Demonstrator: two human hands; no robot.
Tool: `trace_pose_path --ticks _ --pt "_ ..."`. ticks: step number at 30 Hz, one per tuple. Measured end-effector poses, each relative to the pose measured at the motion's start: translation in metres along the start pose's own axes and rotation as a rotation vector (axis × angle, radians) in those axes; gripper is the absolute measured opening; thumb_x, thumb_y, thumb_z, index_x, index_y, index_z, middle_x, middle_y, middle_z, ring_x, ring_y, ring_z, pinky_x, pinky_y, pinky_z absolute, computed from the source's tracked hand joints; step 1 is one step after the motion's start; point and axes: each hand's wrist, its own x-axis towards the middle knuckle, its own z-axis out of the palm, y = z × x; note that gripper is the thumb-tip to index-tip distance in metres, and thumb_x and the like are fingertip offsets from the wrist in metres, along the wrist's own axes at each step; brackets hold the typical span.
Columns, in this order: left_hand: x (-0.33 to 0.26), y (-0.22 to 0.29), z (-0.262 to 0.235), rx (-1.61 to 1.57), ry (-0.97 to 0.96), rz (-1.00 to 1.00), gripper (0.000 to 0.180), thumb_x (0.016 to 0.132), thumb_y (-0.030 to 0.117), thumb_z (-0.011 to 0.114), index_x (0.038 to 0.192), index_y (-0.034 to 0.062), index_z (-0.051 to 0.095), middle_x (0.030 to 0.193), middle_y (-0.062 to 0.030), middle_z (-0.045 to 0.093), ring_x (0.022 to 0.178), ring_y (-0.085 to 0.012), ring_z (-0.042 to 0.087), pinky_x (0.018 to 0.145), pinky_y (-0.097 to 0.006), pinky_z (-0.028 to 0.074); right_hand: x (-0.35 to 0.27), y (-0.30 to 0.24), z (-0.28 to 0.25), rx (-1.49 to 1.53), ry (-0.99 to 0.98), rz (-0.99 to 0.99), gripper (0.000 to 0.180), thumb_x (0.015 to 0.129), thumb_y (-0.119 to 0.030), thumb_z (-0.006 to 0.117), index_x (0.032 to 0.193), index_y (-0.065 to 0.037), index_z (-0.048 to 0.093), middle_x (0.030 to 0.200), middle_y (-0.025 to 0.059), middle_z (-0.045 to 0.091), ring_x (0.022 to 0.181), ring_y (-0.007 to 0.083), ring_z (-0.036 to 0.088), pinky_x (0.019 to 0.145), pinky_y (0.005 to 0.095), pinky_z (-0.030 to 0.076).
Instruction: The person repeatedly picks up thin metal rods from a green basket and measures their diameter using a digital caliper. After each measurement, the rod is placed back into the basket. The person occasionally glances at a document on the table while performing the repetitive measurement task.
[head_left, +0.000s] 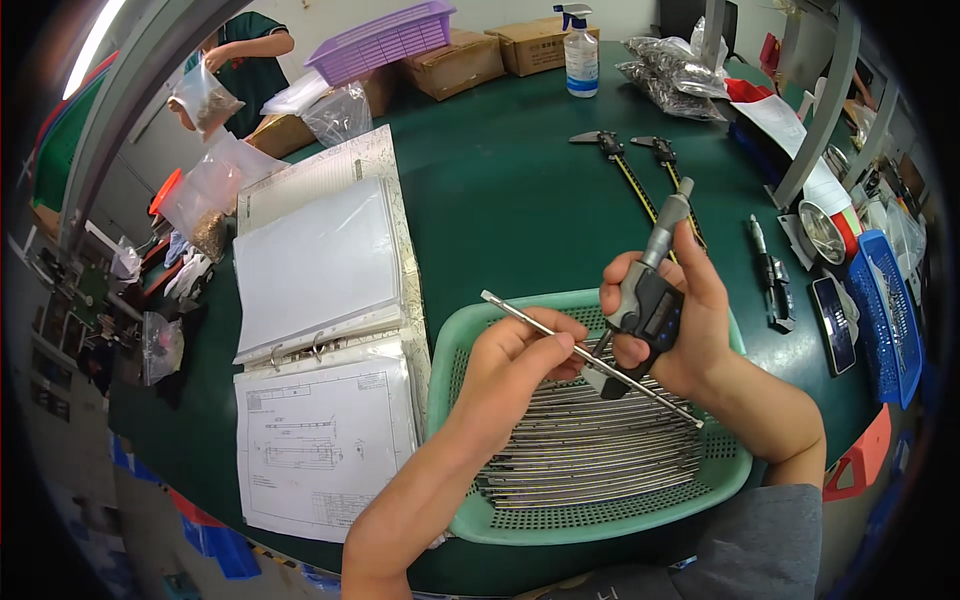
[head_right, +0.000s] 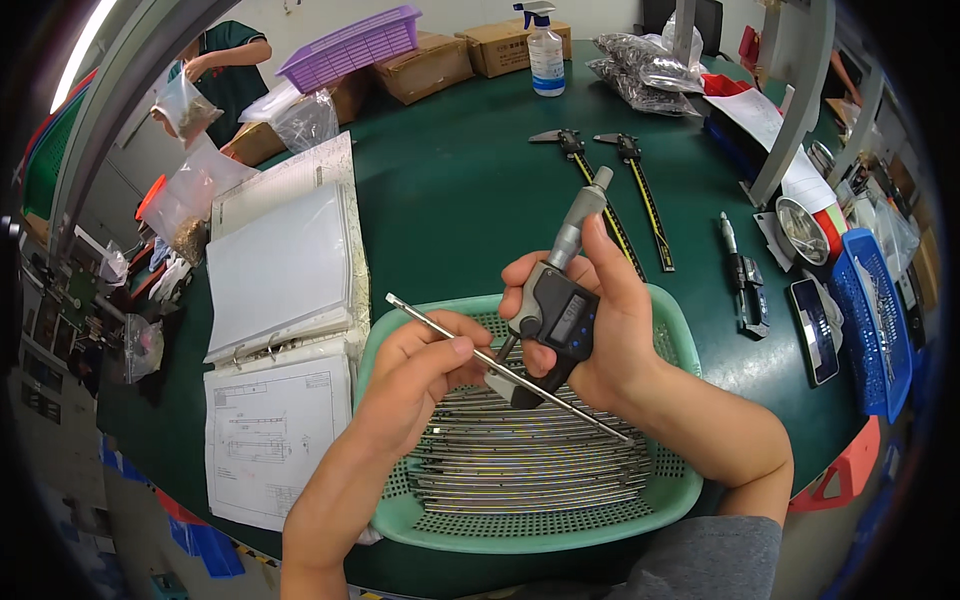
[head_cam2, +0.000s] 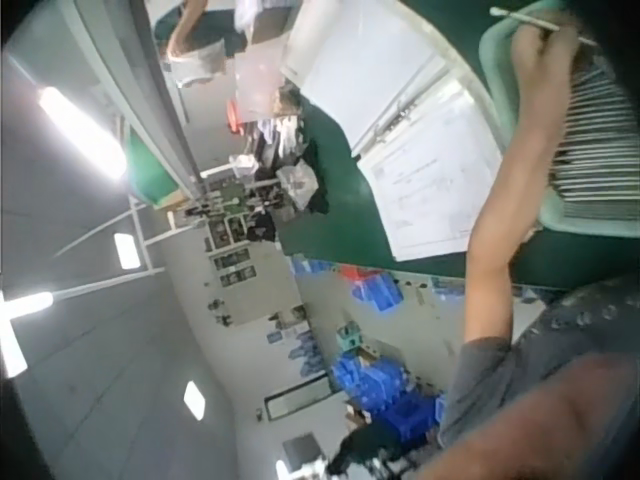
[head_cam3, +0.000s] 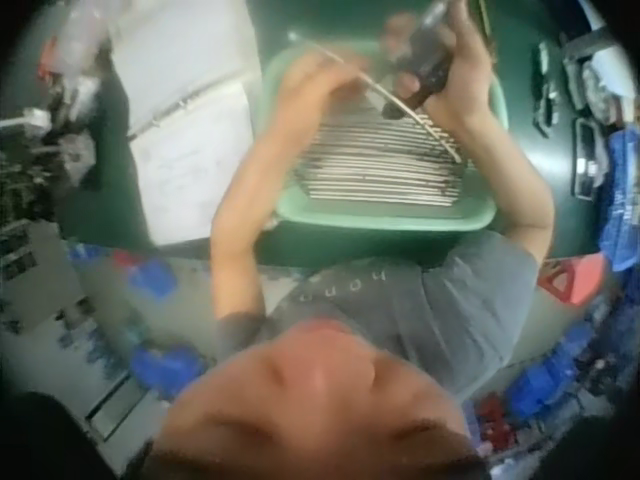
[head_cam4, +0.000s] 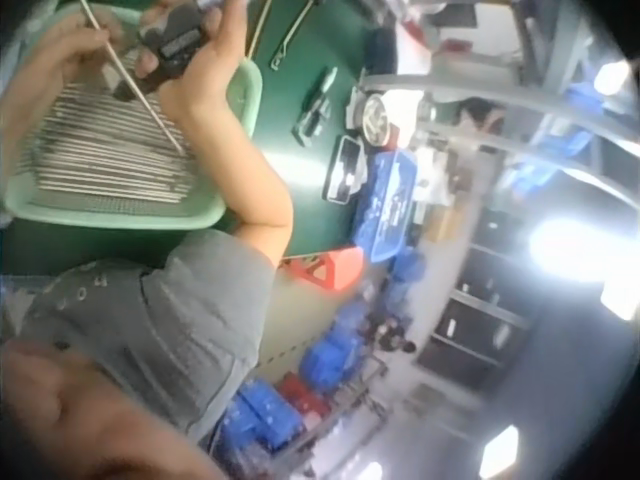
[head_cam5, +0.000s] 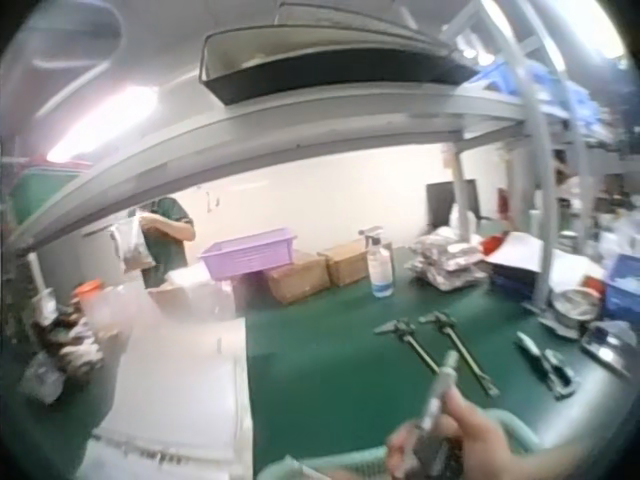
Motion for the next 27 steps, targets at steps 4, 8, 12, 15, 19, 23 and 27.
trace_pose_path --ticks 4,8,12,15,19,23,27 --pt "-0.0005 0.0013 0.0025 0.019 0.007 0.006 0.018 0.081 0.012 0.051 0.092 -0.0019 0.055 0.084 -0.0080 0.058 0.075 -0.0133 0.055 0.071 -0.027 0.044 0.0017 0.0000 -0.0016 -0.010 0.000 -0.003 0.062 0.084 -0.055 0.027 0.086 0.001 0.054 0.069 0.0102 0.056 0.039 0.0154 0.046 0.037 0.0256 0.039" --pt "-0.0008 0.0017 0.0052 0.057 -0.020 0.005 0.018 0.080 0.012 0.052 0.092 -0.0018 0.056 0.084 -0.0074 0.057 0.075 -0.0124 0.054 0.070 -0.026 0.044 0.0005 -0.0011 0.0001 -0.004 0.013 0.007 0.062 0.081 -0.056 0.029 0.086 0.001 0.054 0.068 0.0105 0.056 0.039 0.0151 0.046 0.037 0.0249 0.039" --pt "-0.0007 0.0021 0.0053 0.027 -0.023 -0.018 0.018 0.081 0.010 0.052 0.093 -0.0029 0.057 0.083 -0.0054 0.057 0.075 -0.0089 0.051 0.070 -0.023 0.042 -0.0008 -0.0004 -0.0001 -0.018 0.037 -0.013 0.063 0.078 -0.059 0.034 0.084 0.000 0.054 0.067 0.0104 0.056 0.039 0.0150 0.046 0.037 0.0242 0.039" --pt "-0.0016 0.0027 0.0062 0.036 -0.033 -0.012 0.019 0.081 0.010 0.052 0.093 -0.0030 0.056 0.083 -0.0056 0.057 0.076 -0.0090 0.051 0.070 -0.023 0.041 -0.0005 -0.0008 -0.0012 -0.032 0.033 -0.011 0.062 0.077 -0.059 0.036 0.082 0.000 0.055 0.067 0.0102 0.056 0.039 0.0150 0.046 0.038 0.0240 0.039" --pt "-0.0020 0.0037 0.0054 0.046 0.017 -0.007 0.019 0.081 0.013 0.049 0.092 -0.0022 0.054 0.083 -0.0082 0.057 0.077 -0.0129 0.054 0.071 -0.027 0.043 0.0007 -0.0010 -0.0019 -0.056 0.004 -0.023 0.062 0.077 -0.059 0.036 0.082 -0.001 0.055 0.067 0.0099 0.056 0.040 0.0149 0.047 0.038 0.0238 0.039" --pt "-0.0011 0.0046 0.0044 0.050 0.057 0.026 0.017 0.081 0.015 0.047 0.088 0.0001 0.051 0.081 -0.0089 0.056 0.076 -0.0151 0.055 0.071 -0.030 0.045 0.0001 -0.0015 -0.0022 -0.052 -0.003 -0.019 0.063 0.078 -0.060 0.034 0.084 -0.001 0.054 0.067 0.0094 0.056 0.040 0.0149 0.047 0.038 0.0242 0.039" --pt "-0.0006 0.0034 0.0054 0.045 0.070 0.024 0.014 0.081 0.015 0.047 0.084 0.0010 0.050 0.081 -0.0083 0.055 0.076 -0.0150 0.055 0.071 -0.030 0.045 0.0004 0.0000 -0.0030 -0.036 0.007 -0.015 0.064 0.081 -0.059 0.030 0.087 0.000 0.053 0.069 0.0092 0.056 0.040 0.0150 0.047 0.038 0.0246 0.040"
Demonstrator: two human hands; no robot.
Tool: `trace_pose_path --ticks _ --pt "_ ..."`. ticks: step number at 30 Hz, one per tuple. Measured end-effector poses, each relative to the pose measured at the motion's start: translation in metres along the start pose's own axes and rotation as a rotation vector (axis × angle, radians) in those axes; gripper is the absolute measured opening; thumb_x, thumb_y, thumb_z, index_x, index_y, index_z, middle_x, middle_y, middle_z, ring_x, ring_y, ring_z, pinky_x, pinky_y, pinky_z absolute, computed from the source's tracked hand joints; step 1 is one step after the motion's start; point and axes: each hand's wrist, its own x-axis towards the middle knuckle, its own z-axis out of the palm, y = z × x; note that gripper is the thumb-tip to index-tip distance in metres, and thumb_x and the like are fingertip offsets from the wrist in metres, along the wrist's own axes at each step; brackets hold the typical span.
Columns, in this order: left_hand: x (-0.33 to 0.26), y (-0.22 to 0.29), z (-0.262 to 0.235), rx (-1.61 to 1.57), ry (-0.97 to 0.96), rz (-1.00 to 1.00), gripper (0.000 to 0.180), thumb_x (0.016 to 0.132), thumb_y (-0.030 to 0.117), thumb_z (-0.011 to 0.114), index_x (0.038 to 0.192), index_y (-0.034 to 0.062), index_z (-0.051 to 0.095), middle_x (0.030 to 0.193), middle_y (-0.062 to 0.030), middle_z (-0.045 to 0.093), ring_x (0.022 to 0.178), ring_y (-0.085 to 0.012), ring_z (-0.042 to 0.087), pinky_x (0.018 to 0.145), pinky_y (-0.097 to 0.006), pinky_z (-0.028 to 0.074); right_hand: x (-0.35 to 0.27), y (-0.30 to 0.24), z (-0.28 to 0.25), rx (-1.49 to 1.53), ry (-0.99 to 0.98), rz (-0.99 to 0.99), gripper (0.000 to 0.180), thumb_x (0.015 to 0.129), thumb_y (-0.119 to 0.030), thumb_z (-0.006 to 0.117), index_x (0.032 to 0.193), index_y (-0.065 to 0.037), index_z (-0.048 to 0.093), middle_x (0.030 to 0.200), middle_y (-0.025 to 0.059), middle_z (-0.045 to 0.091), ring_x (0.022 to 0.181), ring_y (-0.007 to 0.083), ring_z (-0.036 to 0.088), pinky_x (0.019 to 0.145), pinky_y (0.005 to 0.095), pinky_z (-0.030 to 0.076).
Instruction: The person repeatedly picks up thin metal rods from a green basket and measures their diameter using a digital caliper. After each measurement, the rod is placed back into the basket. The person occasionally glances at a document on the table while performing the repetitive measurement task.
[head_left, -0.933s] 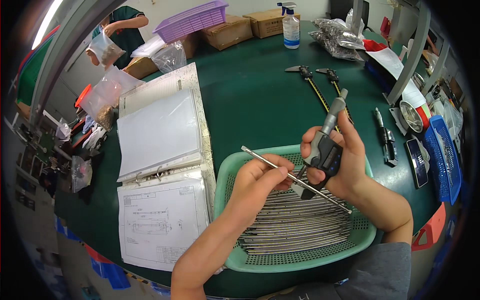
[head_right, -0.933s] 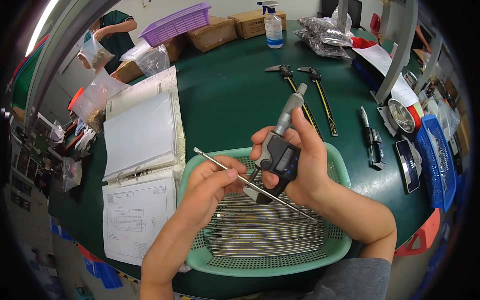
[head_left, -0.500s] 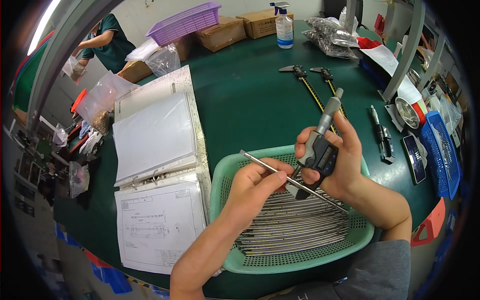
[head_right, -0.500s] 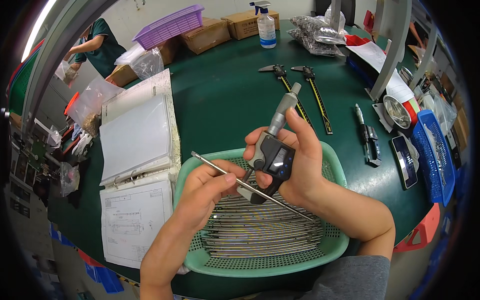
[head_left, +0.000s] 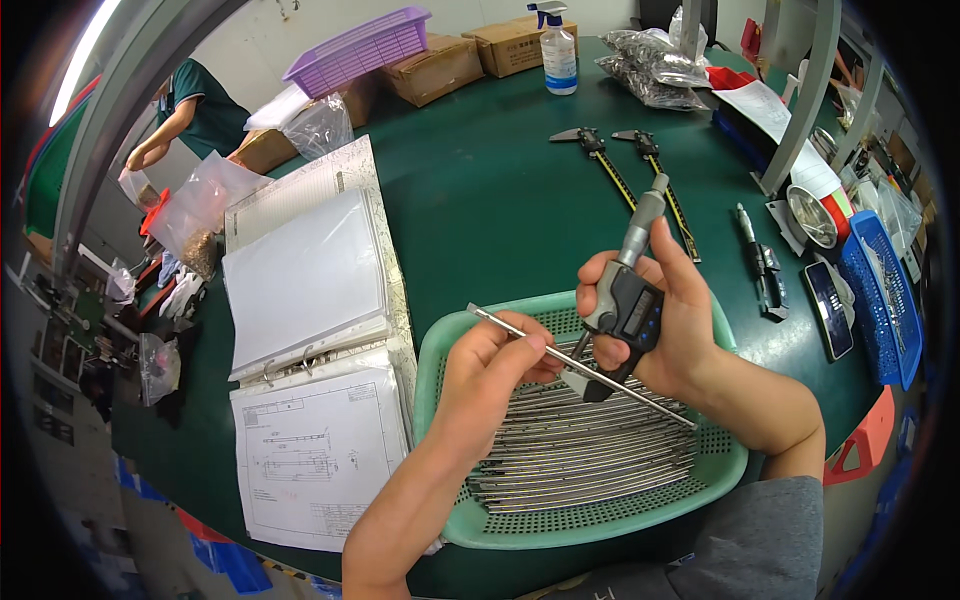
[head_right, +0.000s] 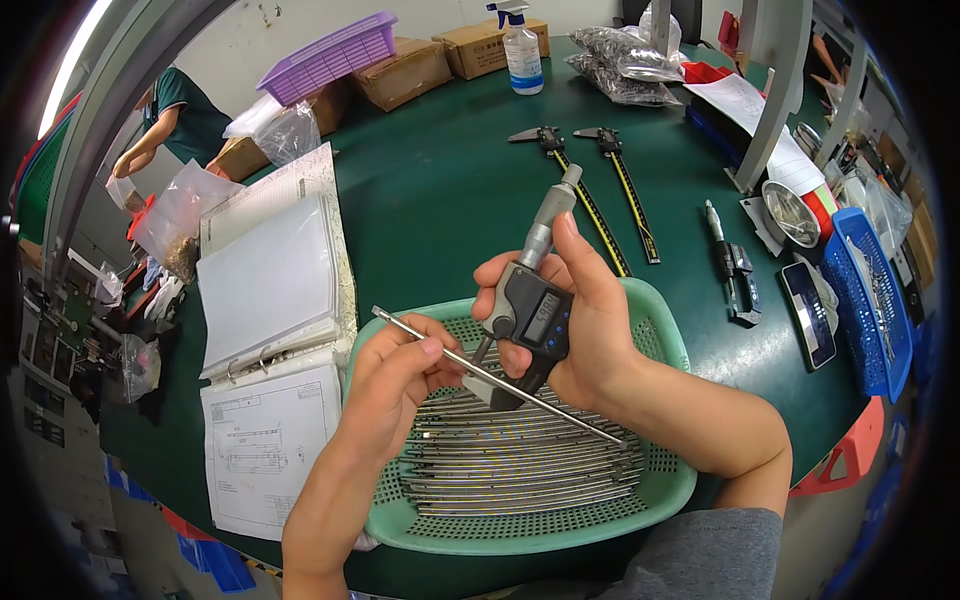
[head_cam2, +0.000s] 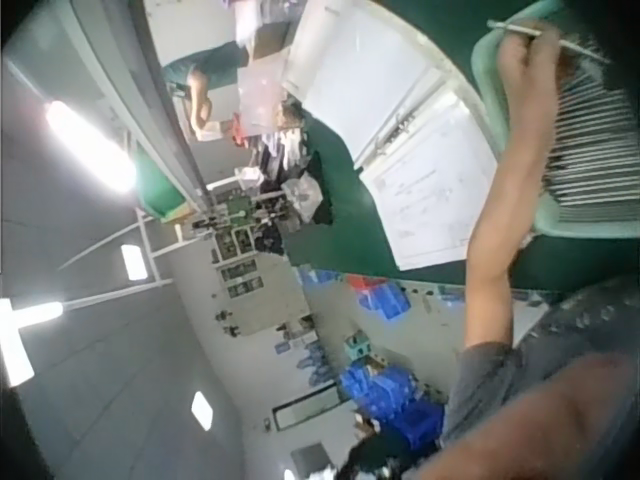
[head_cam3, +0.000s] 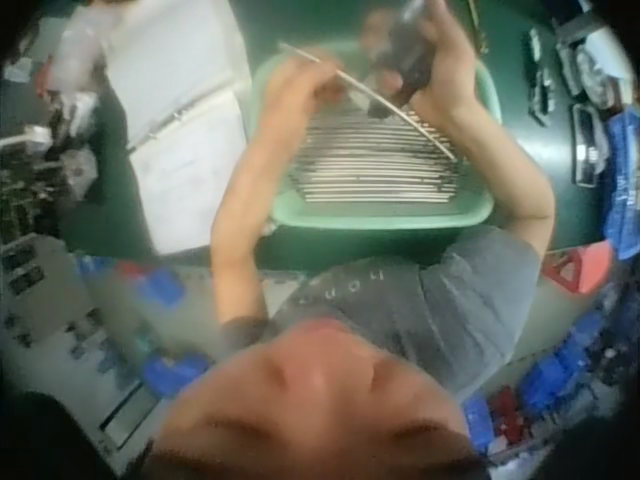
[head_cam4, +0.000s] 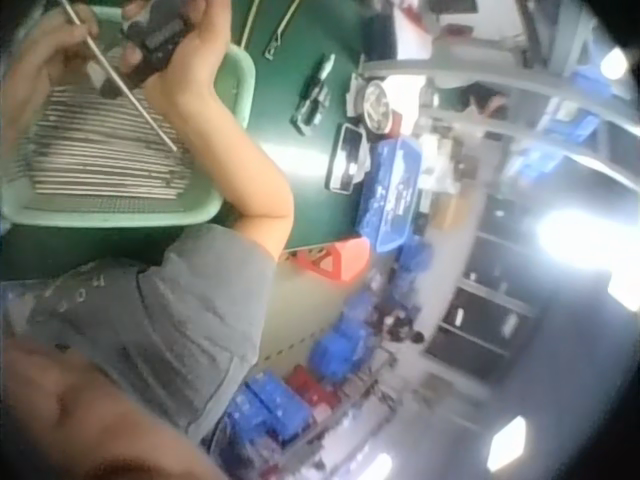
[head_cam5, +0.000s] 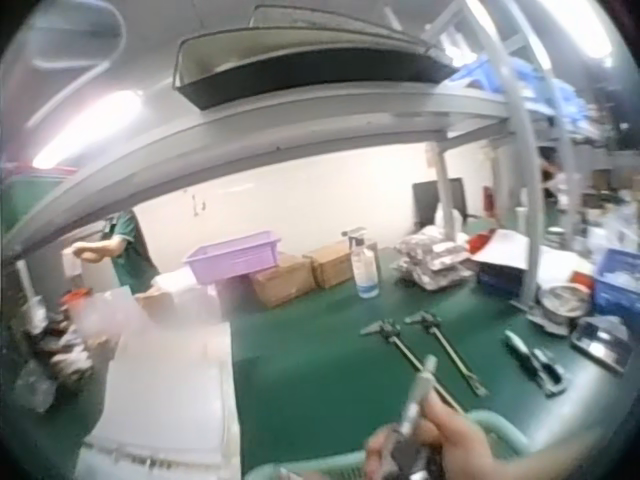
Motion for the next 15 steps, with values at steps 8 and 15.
trace_pose_path --ticks 8,15 --pt "0.0001 -0.0004 -0.0012 0.025 -0.014 -0.003 0.014 0.082 0.013 0.047 0.085 0.0006 0.051 0.081 -0.0082 0.055 0.075 -0.0145 0.055 0.071 -0.029 0.045 0.0026 0.0004 -0.0007 0.030 0.013 0.038 0.063 0.085 -0.055 0.023 0.090 0.001 0.053 0.069 0.0097 0.055 0.039 0.0153 0.046 0.039 0.0254 0.040" --pt "-0.0005 0.0000 0.0005 0.033 -0.001 0.002 0.014 0.082 0.013 0.048 0.086 0.0000 0.052 0.081 -0.0078 0.055 0.076 -0.0145 0.055 0.071 -0.029 0.045 0.0007 -0.0003 0.0021 0.022 0.023 0.009 0.064 0.082 -0.056 0.026 0.088 0.002 0.054 0.068 0.0101 0.056 0.038 0.0152 0.046 0.038 0.0253 0.039"
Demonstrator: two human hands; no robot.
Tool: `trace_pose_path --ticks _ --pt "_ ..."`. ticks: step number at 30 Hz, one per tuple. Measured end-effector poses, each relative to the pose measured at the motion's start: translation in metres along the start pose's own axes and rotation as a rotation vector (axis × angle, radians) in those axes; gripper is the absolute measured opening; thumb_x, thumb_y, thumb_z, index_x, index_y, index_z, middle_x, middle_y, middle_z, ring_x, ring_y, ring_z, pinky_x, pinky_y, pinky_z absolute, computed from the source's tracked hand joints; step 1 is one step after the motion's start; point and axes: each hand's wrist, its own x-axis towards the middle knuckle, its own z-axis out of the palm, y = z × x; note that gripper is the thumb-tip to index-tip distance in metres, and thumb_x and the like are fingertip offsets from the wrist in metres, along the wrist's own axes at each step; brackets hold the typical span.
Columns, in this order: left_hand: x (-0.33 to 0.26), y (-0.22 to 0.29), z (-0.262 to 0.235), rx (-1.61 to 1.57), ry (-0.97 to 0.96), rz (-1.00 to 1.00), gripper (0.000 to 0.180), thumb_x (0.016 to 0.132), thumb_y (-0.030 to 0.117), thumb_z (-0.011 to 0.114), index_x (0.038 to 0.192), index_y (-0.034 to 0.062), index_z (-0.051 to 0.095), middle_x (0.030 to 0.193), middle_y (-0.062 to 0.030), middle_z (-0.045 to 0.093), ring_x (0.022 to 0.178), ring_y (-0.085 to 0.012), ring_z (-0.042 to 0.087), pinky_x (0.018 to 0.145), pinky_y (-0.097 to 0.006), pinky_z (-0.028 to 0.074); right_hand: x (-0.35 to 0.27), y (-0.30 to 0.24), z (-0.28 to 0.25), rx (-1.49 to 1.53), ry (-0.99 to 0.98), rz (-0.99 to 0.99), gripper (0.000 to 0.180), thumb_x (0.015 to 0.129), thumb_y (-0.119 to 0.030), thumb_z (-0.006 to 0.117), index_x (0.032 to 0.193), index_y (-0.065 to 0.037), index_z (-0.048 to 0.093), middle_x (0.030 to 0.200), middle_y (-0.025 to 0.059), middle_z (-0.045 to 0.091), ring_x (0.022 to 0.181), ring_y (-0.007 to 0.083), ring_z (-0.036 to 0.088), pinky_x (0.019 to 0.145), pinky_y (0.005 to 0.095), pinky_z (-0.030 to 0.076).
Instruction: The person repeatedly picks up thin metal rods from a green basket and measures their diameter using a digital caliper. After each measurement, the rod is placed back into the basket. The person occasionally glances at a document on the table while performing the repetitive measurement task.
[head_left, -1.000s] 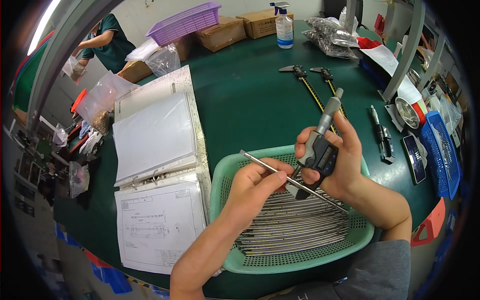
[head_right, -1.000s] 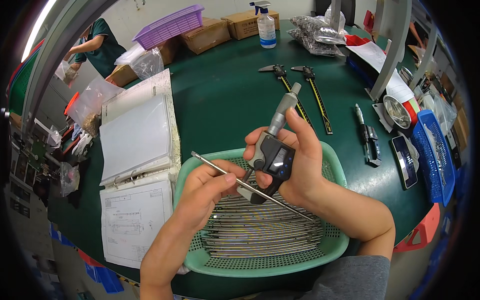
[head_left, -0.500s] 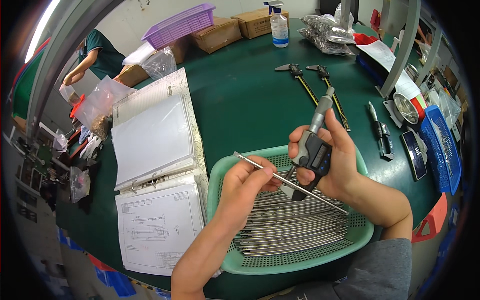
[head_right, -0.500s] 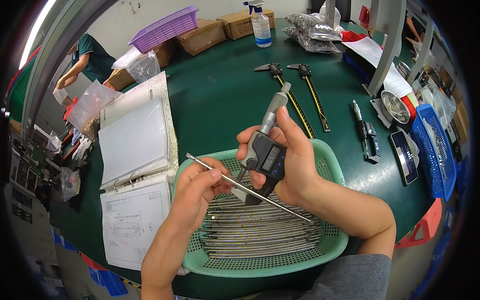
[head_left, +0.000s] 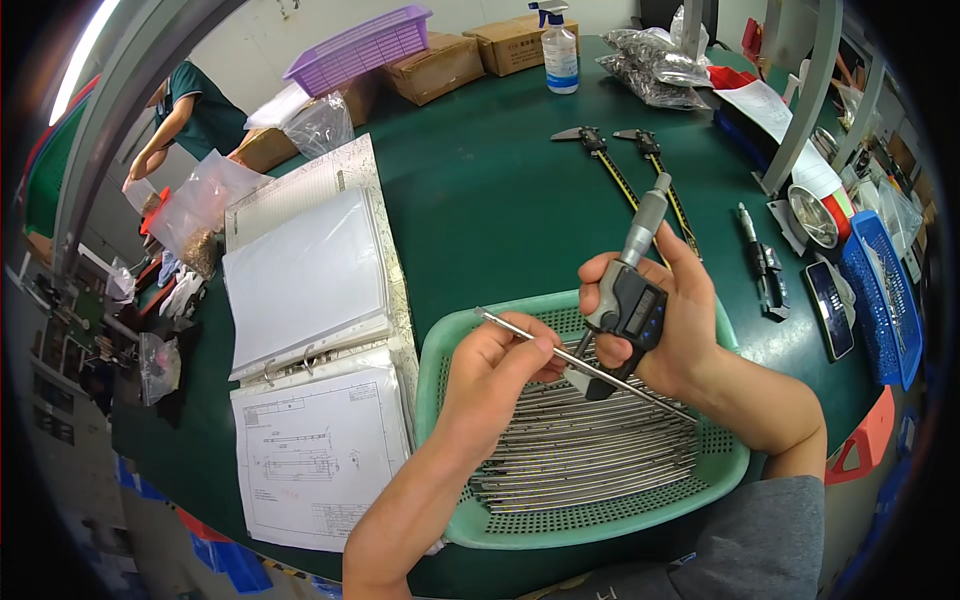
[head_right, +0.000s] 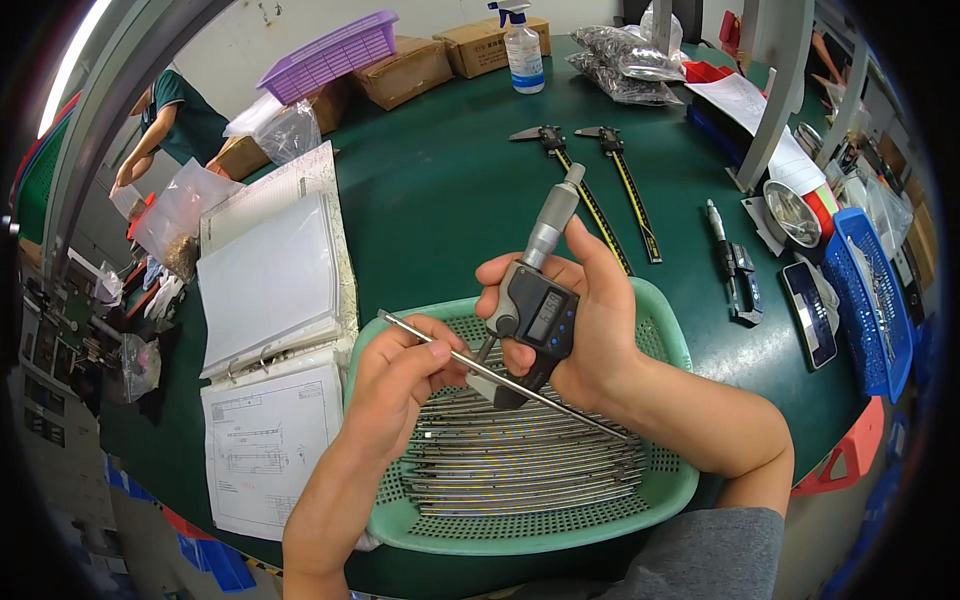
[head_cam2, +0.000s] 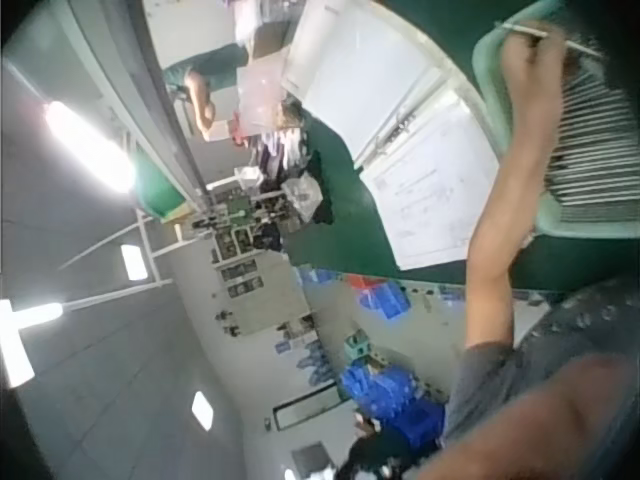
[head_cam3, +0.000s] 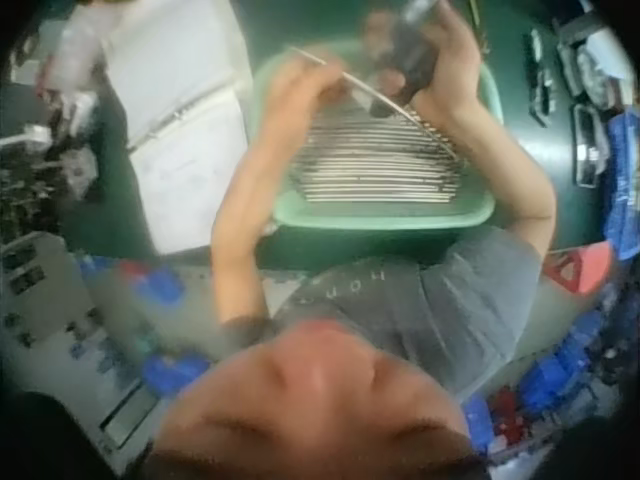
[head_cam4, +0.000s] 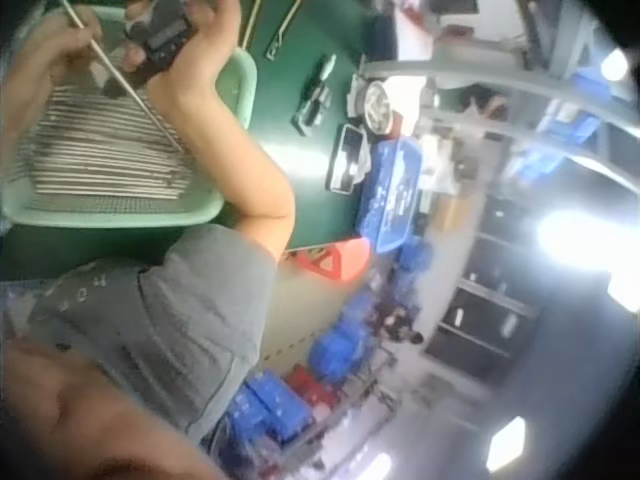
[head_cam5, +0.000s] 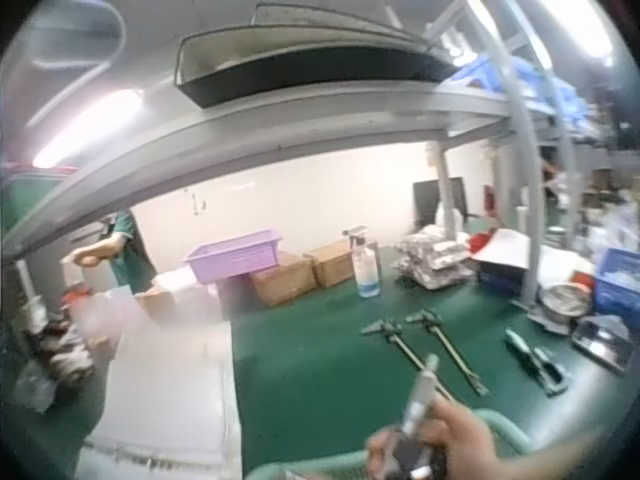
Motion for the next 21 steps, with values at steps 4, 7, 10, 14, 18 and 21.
trace_pose_path --ticks 4,7,10,14,18,21 --pt "0.001 -0.001 0.001 0.002 -0.006 -0.004 0.014 0.081 0.013 0.048 0.086 0.0002 0.052 0.081 -0.0078 0.055 0.076 -0.0146 0.055 0.072 -0.029 0.045 -0.001 0.000 -0.001 -0.032 0.033 -0.010 0.065 0.079 -0.060 0.032 0.086 0.001 0.054 0.068 0.0098 0.056 0.038 0.0145 0.045 0.038 0.0246 0.039" --pt "0.001 -0.001 0.001 0.002 -0.023 -0.002 0.014 0.081 0.013 0.048 0.086 0.0001 0.052 0.081 -0.0077 0.055 0.076 -0.0148 0.055 0.072 -0.030 0.044 -0.001 -0.001 -0.002 -0.062 0.039 -0.013 0.064 0.077 -0.061 0.035 0.084 0.000 0.054 0.068 0.0096 0.056 0.038 0.0140 0.045 0.038 0.0240 0.039" --pt "0.002 -0.002 0.000 -0.046 -0.042 -0.006 0.013 0.080 0.012 0.051 0.087 0.0008 0.052 0.081 -0.0068 0.055 0.076 -0.0139 0.055 0.071 -0.028 0.044 0.000 -0.002 0.001 -0.082 0.024 -0.023 0.064 0.077 -0.062 0.034 0.083 -0.001 0.053 0.068 0.0096 0.056 0.039 0.0140 0.045 0.038 0.0237 0.039" --pt "0.000 -0.007 -0.002 0.006 -0.054 0.039 0.013 0.078 0.009 0.058 0.088 0.0025 0.052 0.081 -0.0045 0.054 0.076 -0.0109 0.053 0.069 -0.024 0.044 -0.002 -0.001 0.006 -0.050 0.039 -0.004 0.064 0.079 -0.062 0.031 0.085 -0.002 0.053 0.068 0.0087 0.055 0.039 0.0148 0.045 0.036 0.0237 0.037" --pt "-0.006 -0.005 -0.010 -0.059 -0.091 0.104 0.013 0.077 0.007 0.060 0.086 0.0044 0.052 0.082 -0.0007 0.053 0.075 -0.0062 0.051 0.066 -0.020 0.042 -0.003 0.004 0.011 -0.041 0.069 -0.029 0.059 0.082 -0.057 0.029 0.084 -0.003 0.053 0.065 0.0078 0.054 0.039 0.0155 0.044 0.034 0.0255 0.035" --pt "-0.003 -0.006 -0.003 -0.081 -0.015 0.379 0.011 0.077 0.004 0.057 0.085 0.0034 0.049 0.078 -0.0007 0.052 0.074 -0.0067 0.053 0.066 -0.020 0.042 -0.007 -0.001 0.015 -0.226 0.144 -0.248 0.063 0.079 -0.060 0.028 0.081 -0.002 0.053 0.061 0.0082 0.054 0.040 0.0143 0.046 0.032 0.0235 0.034"
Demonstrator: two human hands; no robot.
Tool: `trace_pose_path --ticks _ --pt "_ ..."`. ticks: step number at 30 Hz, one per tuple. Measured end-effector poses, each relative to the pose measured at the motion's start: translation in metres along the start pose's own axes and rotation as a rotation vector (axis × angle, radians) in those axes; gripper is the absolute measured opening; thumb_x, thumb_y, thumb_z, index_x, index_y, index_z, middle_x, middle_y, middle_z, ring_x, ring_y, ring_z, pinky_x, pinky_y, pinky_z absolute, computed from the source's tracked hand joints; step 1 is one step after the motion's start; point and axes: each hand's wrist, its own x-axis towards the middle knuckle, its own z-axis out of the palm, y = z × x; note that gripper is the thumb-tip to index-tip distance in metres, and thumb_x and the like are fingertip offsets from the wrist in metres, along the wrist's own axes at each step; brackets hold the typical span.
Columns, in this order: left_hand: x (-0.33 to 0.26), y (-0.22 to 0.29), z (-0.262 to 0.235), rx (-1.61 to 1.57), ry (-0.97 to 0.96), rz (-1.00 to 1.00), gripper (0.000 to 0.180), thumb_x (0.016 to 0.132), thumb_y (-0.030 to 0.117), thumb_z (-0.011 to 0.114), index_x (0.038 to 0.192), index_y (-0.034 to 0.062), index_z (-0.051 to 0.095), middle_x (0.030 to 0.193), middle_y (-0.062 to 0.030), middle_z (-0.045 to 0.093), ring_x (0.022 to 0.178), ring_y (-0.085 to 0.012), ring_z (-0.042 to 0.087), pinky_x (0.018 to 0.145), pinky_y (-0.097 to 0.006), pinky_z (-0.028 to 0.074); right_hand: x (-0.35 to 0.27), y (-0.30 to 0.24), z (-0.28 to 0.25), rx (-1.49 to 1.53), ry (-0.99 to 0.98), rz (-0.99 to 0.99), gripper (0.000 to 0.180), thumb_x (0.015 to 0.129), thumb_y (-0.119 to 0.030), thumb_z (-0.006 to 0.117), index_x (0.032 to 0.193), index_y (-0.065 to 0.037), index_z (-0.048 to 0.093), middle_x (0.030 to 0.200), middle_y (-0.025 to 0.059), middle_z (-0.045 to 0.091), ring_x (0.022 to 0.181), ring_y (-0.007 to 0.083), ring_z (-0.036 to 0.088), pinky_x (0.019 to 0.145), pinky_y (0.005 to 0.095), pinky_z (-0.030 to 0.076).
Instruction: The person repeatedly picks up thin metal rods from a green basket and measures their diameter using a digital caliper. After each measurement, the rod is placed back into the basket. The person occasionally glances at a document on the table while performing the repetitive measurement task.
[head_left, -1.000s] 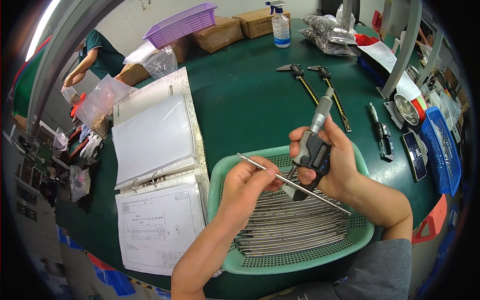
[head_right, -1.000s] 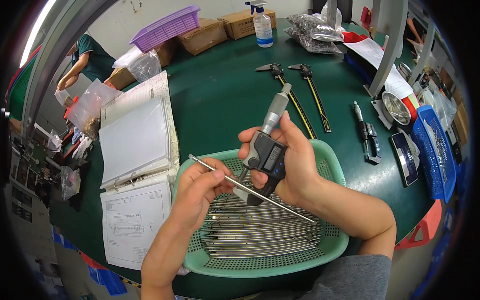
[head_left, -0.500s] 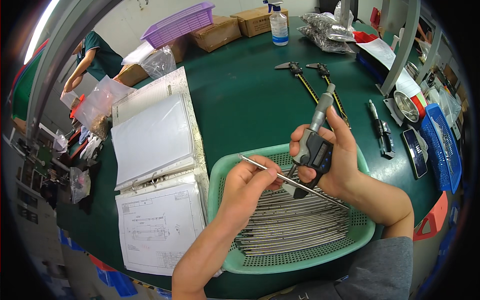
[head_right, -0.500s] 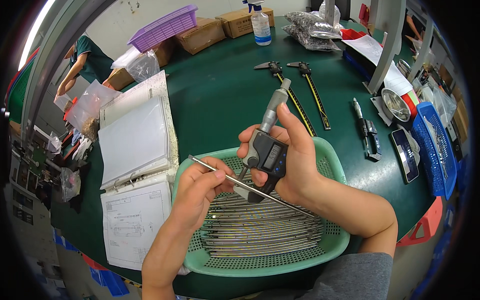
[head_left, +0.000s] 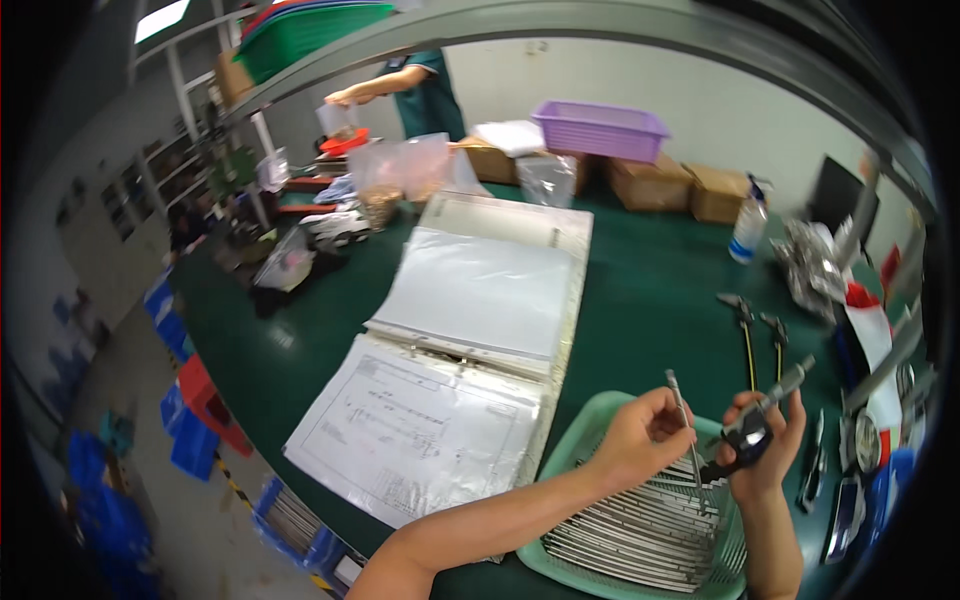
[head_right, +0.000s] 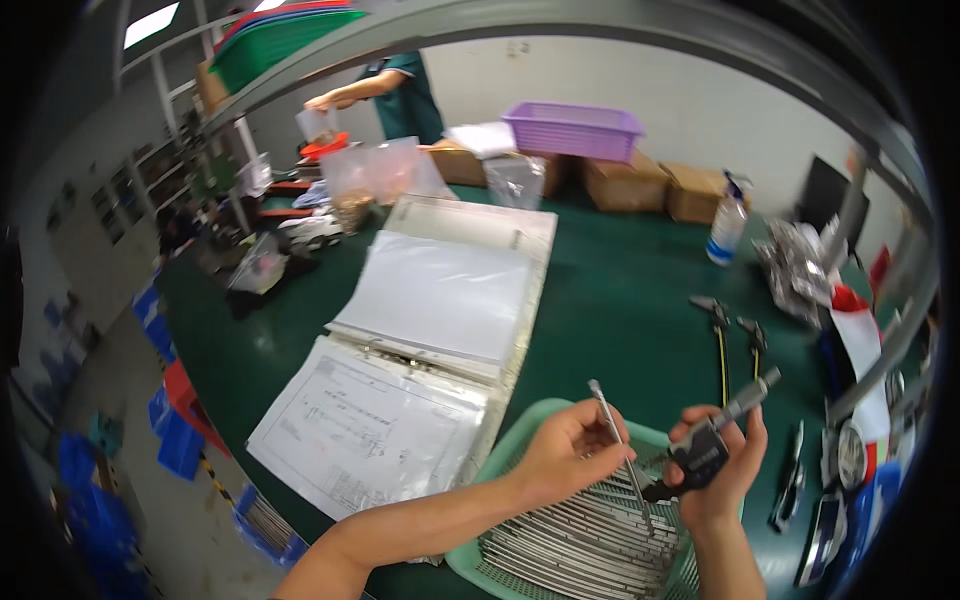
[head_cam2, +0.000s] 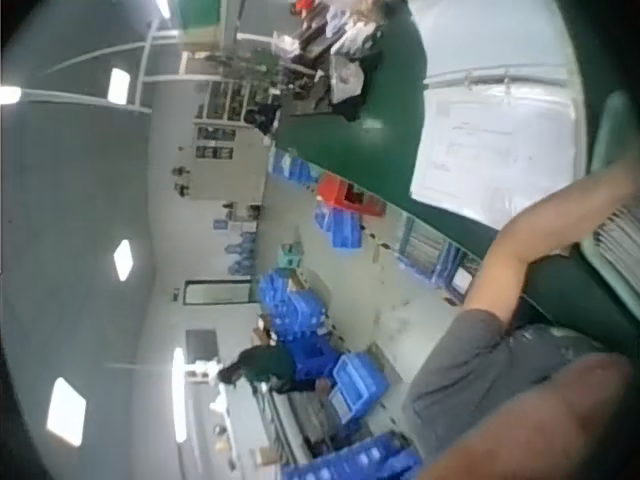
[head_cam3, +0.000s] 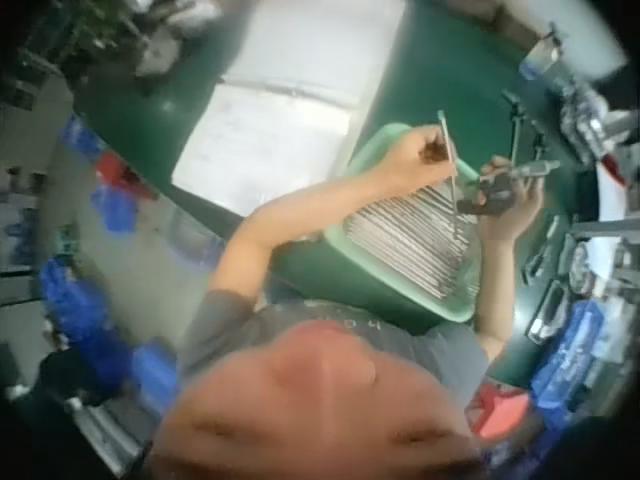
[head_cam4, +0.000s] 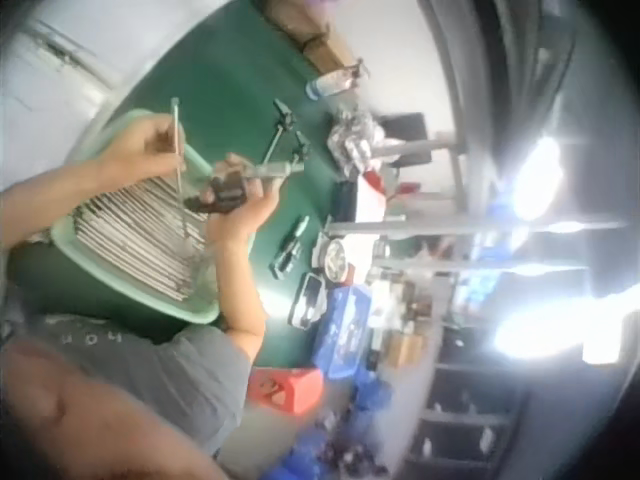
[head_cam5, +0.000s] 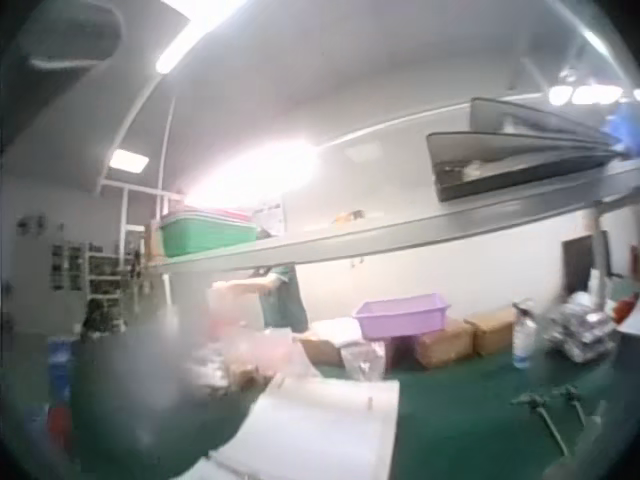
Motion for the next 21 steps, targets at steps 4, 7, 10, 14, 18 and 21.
trace_pose_path --ticks 4,7,10,14,18,21 --pt "-0.002 0.003 0.003 0.029 0.034 0.145 0.010 0.076 0.002 0.055 0.083 0.0038 0.047 0.077 -0.0013 0.051 0.072 -0.0073 0.053 0.062 -0.021 0.042 0.010 0.008 -0.021 -0.480 -0.191 -0.469 0.038 0.073 -0.037 0.057 0.083 -0.001 0.051 0.066 0.0090 0.055 0.042 0.0107 0.046 0.036 0.0184 0.036" --pt "-0.006 0.004 0.004 0.246 0.031 0.301 0.012 0.073 0.001 0.056 0.081 0.0041 0.047 0.074 -0.0012 0.048 0.067 -0.0083 0.050 0.058 -0.022 0.040 0.004 0.013 -0.019 -0.539 -0.203 -0.523 0.031 0.067 -0.019 0.065 0.086 -0.001 0.049 0.071 0.0083 0.054 0.044 0.0092 0.046 0.038 0.0178 0.038" --pt "-0.009 0.003 0.009 0.415 -0.019 0.437 0.015 0.068 -0.001 0.056 0.080 0.0036 0.048 0.073 -0.0043 0.043 0.061 -0.0143 0.047 0.053 -0.026 0.038 -0.001 0.016 -0.017 -0.517 -0.316 -0.689 0.032 0.069 -0.020 0.065 0.088 -0.003 0.047 0.070 0.0051 0.051 0.054 0.0092 0.048 0.038 0.0168 0.035" --pt "-0.010 0.003 0.009 0.517 -0.107 0.444 0.016 0.067 -0.001 0.054 0.082 0.0029 0.049 0.076 -0.0074 0.043 0.062 -0.0214 0.049 0.052 -0.030 0.038 0.000 0.013 -0.033 -0.591 -0.276 -0.871 0.030 0.072 -0.021 0.063 0.089 -0.003 0.045 0.074 0.0049 0.043 0.051 0.0083 0.043 0.040 0.0177 0.033" --pt "-0.011 0.003 0.006 0.580 -0.147 0.496 0.016 0.068 0.000 0.053 0.082 0.0034 0.049 0.076 -0.0078 0.042 0.061 -0.0239 0.048 0.051 -0.033 0.037 -0.003 0.014 -0.033 -0.595 -0.262 -0.892 0.025 0.076 -0.019 0.060 0.085 -0.003 0.043 0.079 0.0053 0.040 0.049 0.0065 0.039 0.040 0.0180 0.033" --pt "-0.011 0.001 0.006 0.598 -0.165 0.513 0.015 0.068 0.000 0.052 0.082 0.0038 0.049 0.076 -0.0077 0.041 0.060 -0.0247 0.048 0.051 -0.035 0.036 -0.006 0.011 -0.027 -0.563 -0.252 -0.813 0.022 0.076 -0.016 0.059 0.083 -0.004 0.042 0.079 0.0055 0.041 0.050 0.0060 0.038 0.042 0.0180 0.033"
